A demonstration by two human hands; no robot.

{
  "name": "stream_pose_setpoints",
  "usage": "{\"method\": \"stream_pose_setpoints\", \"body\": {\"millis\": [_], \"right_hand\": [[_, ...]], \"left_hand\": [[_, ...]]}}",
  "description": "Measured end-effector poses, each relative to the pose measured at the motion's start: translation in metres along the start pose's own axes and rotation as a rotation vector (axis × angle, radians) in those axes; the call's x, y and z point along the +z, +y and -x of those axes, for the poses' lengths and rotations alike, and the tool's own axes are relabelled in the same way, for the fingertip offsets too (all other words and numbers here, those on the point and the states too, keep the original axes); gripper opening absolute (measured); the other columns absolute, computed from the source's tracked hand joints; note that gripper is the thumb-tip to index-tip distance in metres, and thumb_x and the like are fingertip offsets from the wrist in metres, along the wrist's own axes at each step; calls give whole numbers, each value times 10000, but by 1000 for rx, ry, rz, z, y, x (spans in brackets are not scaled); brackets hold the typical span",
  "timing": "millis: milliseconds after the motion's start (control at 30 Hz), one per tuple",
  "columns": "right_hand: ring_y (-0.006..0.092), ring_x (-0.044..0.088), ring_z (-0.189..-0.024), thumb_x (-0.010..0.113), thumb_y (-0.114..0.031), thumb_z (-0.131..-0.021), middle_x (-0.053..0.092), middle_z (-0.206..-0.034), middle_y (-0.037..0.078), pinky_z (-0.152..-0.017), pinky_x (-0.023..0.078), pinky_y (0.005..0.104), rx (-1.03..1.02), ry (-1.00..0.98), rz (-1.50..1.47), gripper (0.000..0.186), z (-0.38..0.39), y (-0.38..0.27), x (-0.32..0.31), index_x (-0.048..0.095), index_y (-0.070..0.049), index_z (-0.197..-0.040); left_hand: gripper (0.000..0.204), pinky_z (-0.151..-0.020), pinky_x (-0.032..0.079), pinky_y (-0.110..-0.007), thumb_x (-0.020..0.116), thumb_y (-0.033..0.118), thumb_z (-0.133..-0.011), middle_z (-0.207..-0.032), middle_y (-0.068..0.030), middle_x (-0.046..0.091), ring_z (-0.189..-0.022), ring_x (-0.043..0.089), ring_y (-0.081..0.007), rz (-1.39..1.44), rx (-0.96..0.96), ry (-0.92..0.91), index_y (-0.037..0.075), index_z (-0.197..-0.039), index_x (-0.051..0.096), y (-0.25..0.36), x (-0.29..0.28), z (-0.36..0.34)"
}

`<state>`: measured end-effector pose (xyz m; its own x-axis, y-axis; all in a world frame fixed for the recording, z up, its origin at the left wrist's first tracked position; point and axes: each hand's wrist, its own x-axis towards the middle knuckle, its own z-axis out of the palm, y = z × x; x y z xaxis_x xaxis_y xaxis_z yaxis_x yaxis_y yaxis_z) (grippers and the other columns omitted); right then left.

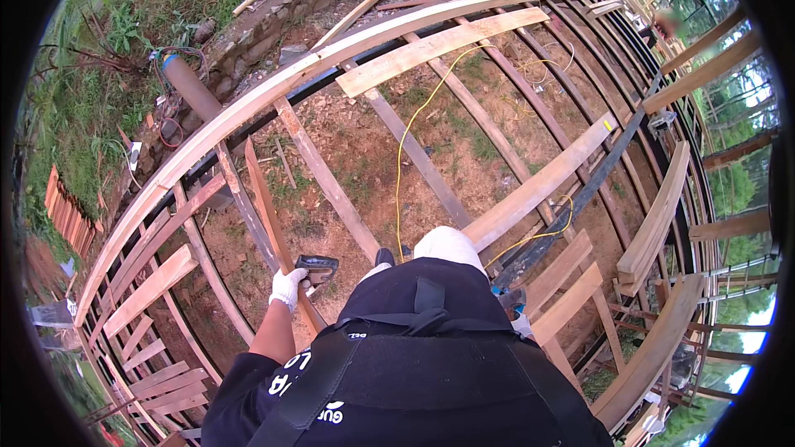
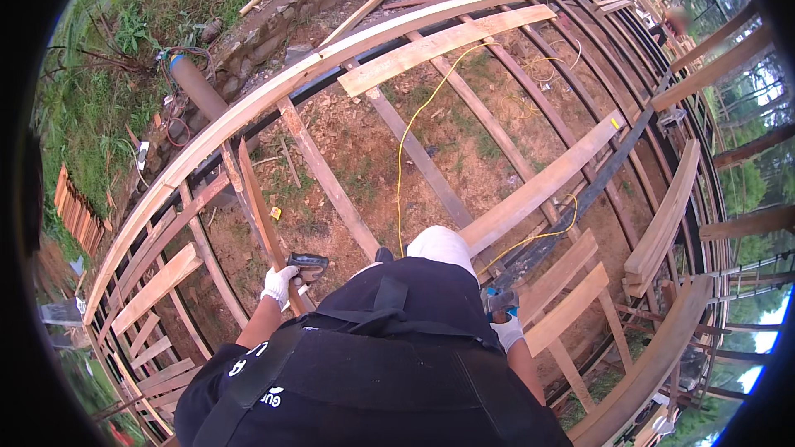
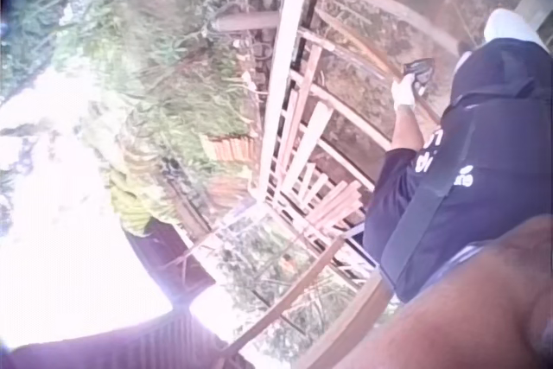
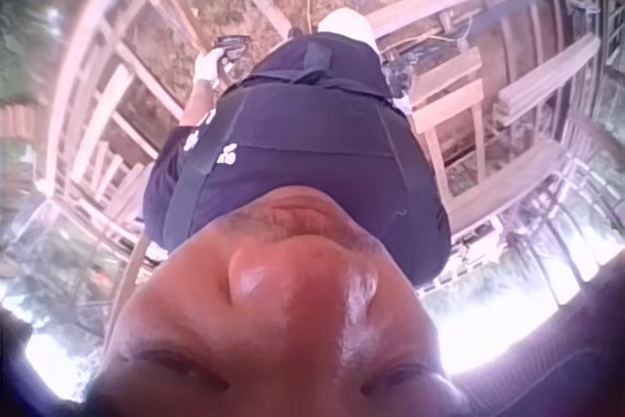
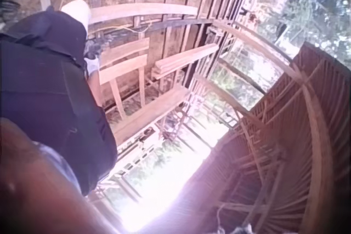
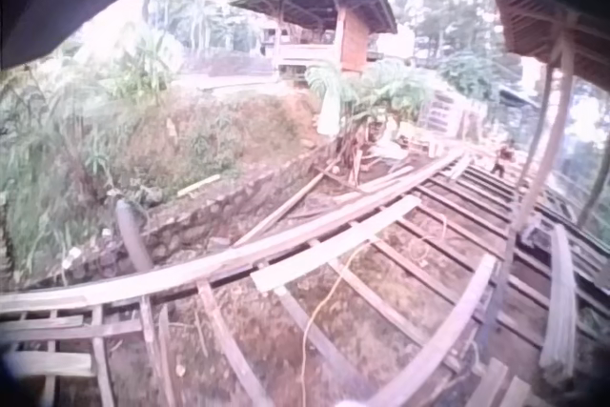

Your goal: The person saws through a long wooden plank using a hand saw and then uses an electric planer to smooth the surface of the wood.

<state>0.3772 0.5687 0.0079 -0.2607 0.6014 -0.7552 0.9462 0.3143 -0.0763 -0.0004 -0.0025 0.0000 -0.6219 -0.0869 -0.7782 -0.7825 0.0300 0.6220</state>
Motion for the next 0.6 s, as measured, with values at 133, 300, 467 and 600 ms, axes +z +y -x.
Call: {"method": "stream_pose_setpoints", "body": {"millis": [133,300,467,600], "right_hand": [[310,653,-1233,851,-596,-724,696,-1289,188,-1045,528,410,-35,-13,6,816,-23,-69,16,667,-58,-1309],[318,659,-1219,842,-592,-733,698,-1282,191,-1032,532,414,-41,-1,7,794,-37,-96,-4,674,-59,-1296],[327,664,-1205,834,-589,-741,700,-1274,193,-1019,536,418,-34,-13,2,773,-68,-122,-19,681,-60,-1284],[333,668,-1194,827,-585,-748,701,-1269,195,-1009,539,422,-55,-62,33,756,-111,-155,-29,687,-61,-1274]], "left_hand": [[124,-532,571,-347,723,70,-879,-741,-66,665,-579,631,-168,32,0,-6,43,-976,651,13,2,-36],[159,-576,609,-398,726,77,-886,-762,-85,663,-586,637,-200,102,-98,-51,49,-1009,628,16,35,-36],[154,-563,578,-374,737,95,-877,-727,-83,656,-582,634,-203,73,-120,-29,47,-981,633,27,57,-63],[156,-557,566,-355,742,108,-874,-719,-78,658,-573,632,-199,85,-117,67,51,-980,645,50,67,-84]]}}
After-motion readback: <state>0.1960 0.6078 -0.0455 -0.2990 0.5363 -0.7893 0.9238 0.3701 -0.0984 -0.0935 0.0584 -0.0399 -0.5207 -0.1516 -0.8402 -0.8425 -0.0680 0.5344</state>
